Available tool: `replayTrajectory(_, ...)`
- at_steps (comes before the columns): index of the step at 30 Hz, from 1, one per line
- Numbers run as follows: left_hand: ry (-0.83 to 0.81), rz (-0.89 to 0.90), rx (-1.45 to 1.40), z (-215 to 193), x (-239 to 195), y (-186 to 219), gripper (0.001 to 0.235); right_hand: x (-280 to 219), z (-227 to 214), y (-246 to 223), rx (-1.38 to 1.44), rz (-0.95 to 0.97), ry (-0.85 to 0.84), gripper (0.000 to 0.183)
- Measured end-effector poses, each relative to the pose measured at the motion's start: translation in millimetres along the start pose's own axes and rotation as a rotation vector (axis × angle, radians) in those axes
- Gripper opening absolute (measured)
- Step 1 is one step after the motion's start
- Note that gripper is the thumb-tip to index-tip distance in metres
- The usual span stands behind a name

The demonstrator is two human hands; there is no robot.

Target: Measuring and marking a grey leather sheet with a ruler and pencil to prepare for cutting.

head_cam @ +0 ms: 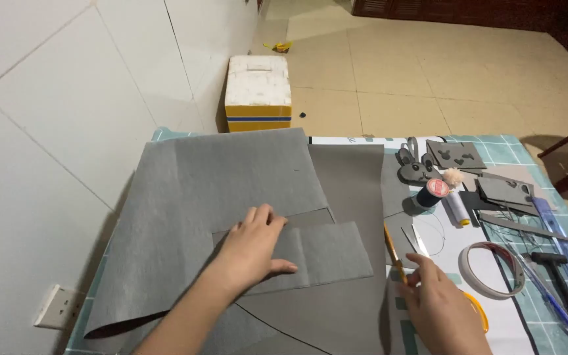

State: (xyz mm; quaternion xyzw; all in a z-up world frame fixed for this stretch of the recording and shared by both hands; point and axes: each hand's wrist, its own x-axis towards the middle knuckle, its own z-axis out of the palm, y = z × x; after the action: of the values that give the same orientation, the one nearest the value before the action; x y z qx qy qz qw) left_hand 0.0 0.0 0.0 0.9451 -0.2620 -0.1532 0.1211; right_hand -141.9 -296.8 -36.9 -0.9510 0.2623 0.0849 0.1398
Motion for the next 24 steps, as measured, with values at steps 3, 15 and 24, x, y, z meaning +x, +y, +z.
replayTrajectory(3, 0.064, 0.1, -0.068, 15.8, 3.8, -2.3, 0.077, -9.3, -15.0, -13.7, -0.167, 0.054, -0.035, 0.057)
replayTrajectory(15, 0.061, 0.193, -0.261, 18.9, 5.7, 2.3, 0.077, -24.6, -82.8, -18.0, 0.454, 0.27, -0.087, 0.048)
replayTrajectory(24, -0.018, 0.058, -0.391, -6.9, -1.0, 3.2, 0.044, -14.4, -77.2, 42.1, 0.579, 0.043, 0.39, 0.028)
